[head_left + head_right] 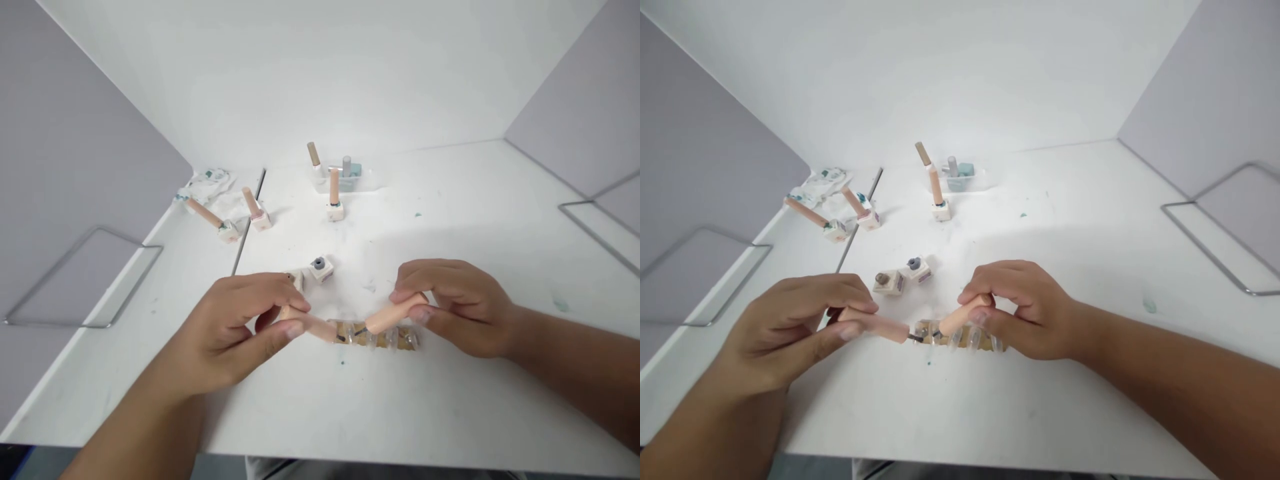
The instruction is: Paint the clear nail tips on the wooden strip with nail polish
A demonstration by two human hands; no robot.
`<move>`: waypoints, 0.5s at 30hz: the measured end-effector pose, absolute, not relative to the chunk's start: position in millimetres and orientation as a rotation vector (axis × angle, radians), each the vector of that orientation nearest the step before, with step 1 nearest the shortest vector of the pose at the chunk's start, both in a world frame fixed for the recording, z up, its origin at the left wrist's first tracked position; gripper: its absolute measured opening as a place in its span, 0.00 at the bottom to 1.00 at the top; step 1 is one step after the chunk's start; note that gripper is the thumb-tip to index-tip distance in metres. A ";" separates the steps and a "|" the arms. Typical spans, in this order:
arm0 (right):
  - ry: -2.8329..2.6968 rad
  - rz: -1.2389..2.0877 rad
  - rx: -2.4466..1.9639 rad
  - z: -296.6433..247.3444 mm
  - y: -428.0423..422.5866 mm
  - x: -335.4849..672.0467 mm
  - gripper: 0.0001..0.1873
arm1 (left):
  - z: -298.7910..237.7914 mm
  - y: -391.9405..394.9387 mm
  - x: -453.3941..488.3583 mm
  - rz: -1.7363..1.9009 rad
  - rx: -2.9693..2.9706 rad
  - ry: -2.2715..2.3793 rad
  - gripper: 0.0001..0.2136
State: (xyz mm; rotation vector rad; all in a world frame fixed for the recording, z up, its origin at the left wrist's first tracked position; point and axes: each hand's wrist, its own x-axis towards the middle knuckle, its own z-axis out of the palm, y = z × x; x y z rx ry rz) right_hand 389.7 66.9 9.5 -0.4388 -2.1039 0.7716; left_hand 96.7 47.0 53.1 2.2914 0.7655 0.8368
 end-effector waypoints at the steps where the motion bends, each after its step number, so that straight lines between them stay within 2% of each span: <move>1: -2.091 0.796 -0.439 9.7 66.5 389.4 0.07 | 54.1 47.2 97.4 0.839 2.283 0.740 0.08; 7: -2.171 0.821 -0.509 8.9 67.6 384.7 0.04 | 48.6 49.7 106.6 0.682 2.339 0.758 0.04; 15: -2.103 0.671 -0.665 6.4 68.9 386.3 0.04 | 42.5 48.9 100.5 0.846 2.338 0.924 0.04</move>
